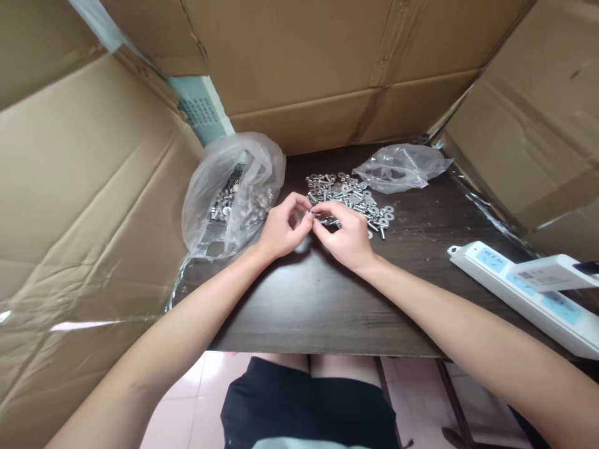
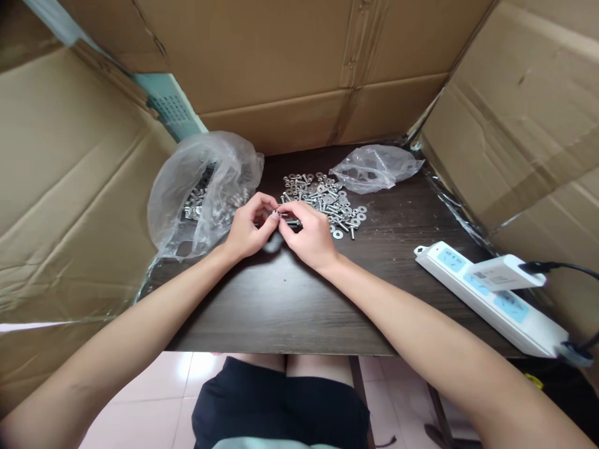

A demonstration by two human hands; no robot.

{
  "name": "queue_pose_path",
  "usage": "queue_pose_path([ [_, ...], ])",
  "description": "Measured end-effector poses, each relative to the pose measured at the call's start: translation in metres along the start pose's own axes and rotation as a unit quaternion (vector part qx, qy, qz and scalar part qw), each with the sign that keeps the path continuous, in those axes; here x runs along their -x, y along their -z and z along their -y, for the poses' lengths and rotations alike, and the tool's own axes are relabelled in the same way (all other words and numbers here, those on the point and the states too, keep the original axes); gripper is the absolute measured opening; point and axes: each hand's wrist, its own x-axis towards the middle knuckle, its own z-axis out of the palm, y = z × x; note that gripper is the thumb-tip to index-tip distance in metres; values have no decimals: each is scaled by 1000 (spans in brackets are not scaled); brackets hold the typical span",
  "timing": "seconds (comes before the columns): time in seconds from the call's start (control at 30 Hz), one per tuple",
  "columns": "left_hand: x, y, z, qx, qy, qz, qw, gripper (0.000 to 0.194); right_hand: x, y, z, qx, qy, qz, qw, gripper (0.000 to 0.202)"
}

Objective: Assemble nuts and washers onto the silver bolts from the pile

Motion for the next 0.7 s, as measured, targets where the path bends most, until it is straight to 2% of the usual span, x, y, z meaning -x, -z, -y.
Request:
queue_pose_path([
  [0.23, 1, 5, -2, -38, -9, 14, 999, 14, 0, 2, -3, 18, 23, 13, 999, 13],
  [0.47, 3, 10, -2, -59, -2, 27, 998, 16, -2, 4, -5, -14, -9, 29, 999, 11],
  [0.7, -1, 10, 2, -68, 1, 45, 997, 19, -6, 6, -14, -23, -3, 46, 999, 6],
])
